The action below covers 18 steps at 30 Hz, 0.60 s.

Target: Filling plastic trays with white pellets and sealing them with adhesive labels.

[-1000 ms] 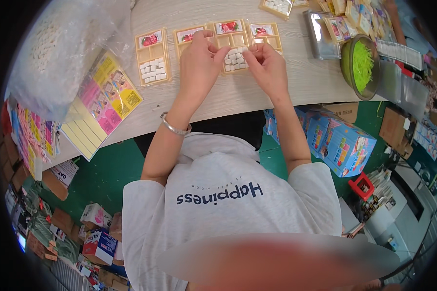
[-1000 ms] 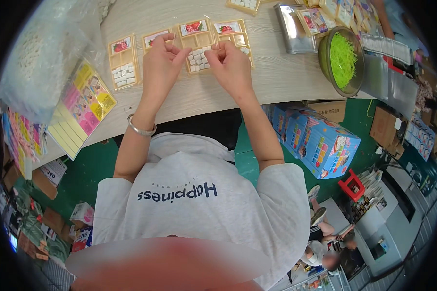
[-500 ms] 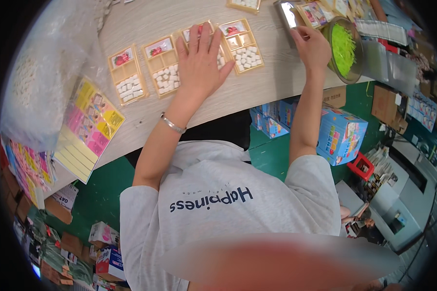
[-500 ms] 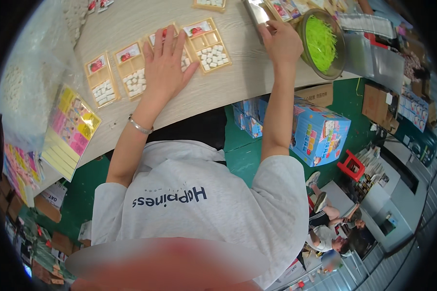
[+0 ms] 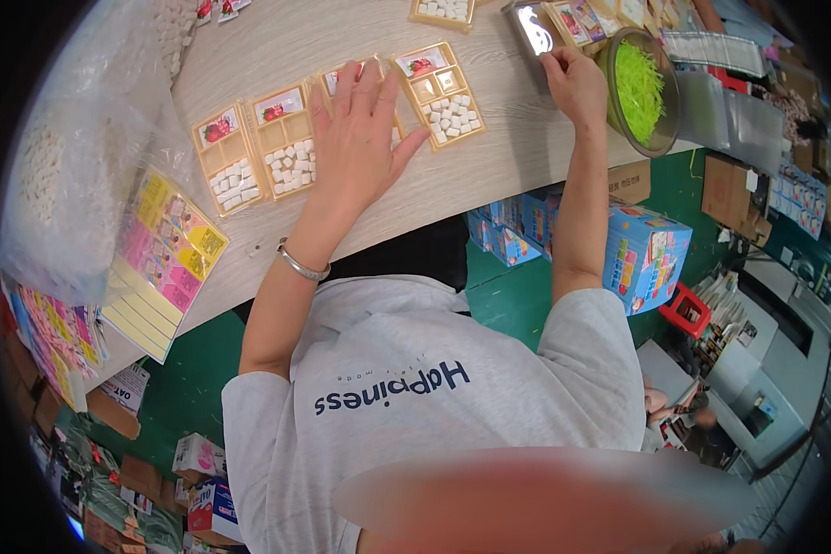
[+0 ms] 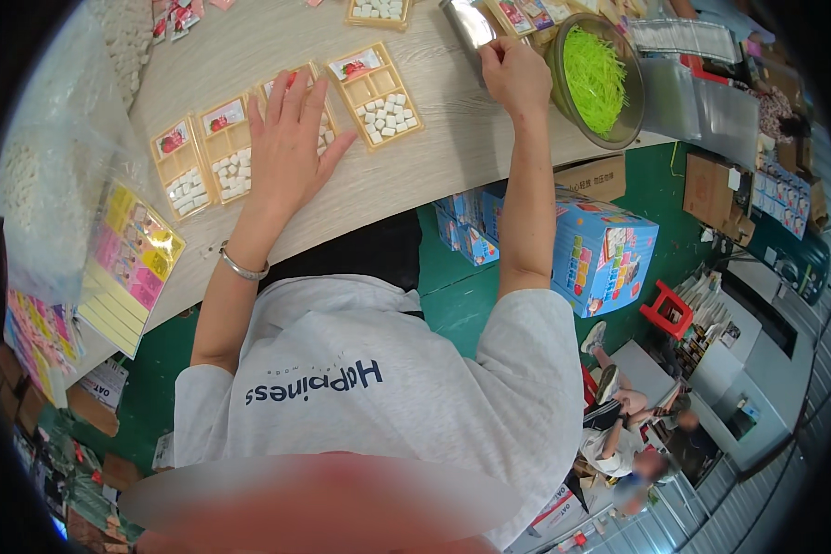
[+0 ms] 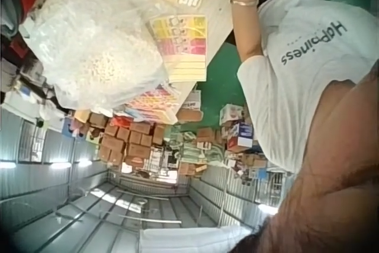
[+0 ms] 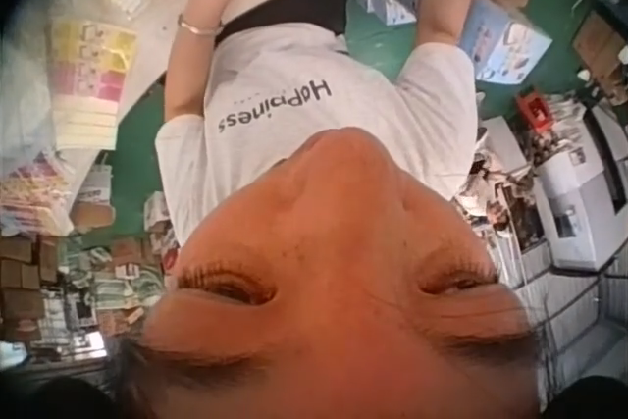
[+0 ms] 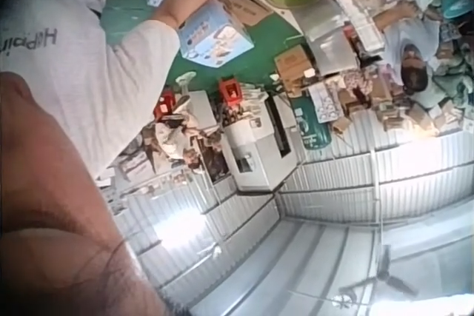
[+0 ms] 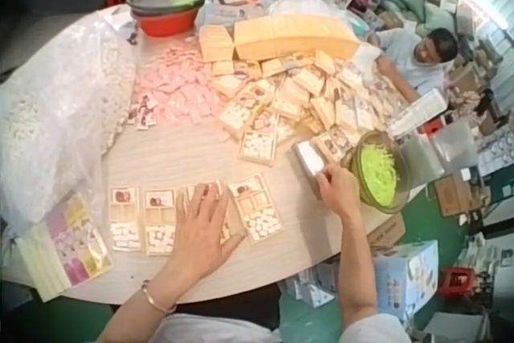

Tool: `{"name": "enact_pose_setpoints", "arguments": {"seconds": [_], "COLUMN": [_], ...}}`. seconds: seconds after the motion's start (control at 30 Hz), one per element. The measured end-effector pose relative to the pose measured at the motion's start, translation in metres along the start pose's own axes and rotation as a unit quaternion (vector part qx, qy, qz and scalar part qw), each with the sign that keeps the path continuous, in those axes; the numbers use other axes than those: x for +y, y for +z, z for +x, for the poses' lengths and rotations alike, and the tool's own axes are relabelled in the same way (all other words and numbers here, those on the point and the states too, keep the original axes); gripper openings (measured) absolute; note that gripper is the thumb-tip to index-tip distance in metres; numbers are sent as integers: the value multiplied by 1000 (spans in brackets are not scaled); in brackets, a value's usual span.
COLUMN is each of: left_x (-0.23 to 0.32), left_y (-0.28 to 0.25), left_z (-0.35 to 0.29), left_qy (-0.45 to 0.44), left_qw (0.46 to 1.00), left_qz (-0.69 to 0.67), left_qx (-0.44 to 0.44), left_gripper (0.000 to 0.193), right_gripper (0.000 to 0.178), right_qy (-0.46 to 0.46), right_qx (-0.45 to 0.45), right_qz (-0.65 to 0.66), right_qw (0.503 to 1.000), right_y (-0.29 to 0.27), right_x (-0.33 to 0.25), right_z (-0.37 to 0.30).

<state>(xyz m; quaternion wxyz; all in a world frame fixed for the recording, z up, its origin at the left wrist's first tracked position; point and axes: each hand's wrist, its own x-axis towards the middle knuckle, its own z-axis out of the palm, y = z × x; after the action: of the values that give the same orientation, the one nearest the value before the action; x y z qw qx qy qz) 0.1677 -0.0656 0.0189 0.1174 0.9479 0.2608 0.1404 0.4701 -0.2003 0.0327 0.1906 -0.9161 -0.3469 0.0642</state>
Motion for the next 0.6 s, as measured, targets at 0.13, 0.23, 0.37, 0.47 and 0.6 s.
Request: {"name": "enact_pose_setpoints", "arguments": {"seconds": [0.13, 0.23, 0.37, 0.47, 0.6], "left_x": [10, 15, 16, 14, 15], "left_y": [-13, -17, -17, -18, -19], "left_z": [8, 10, 7, 4, 4], "left_qy": [25, 39, 44, 33, 38], "left_qw": [983, 976, 973, 974, 976], "left_qz": [-149, -167, -176, -180, -180], "left_qx": [105, 134, 140, 133, 120], "left_gripper": [57, 51, 49, 48, 50], "right_gripper": [27, 28, 30, 26, 20], "right_qy": [-19, 38, 37, 39, -73], "right_qx": [30, -37, -43, -48, 96], "right_qz": [27, 131, 173, 125, -122], "right_qw": [999, 990, 983, 990, 985], "right_y": [-2, -2, 2, 1, 0], "right_x": [-4, 11, 19, 11, -10], "right_z": [-6, 2, 7, 6, -11]}}
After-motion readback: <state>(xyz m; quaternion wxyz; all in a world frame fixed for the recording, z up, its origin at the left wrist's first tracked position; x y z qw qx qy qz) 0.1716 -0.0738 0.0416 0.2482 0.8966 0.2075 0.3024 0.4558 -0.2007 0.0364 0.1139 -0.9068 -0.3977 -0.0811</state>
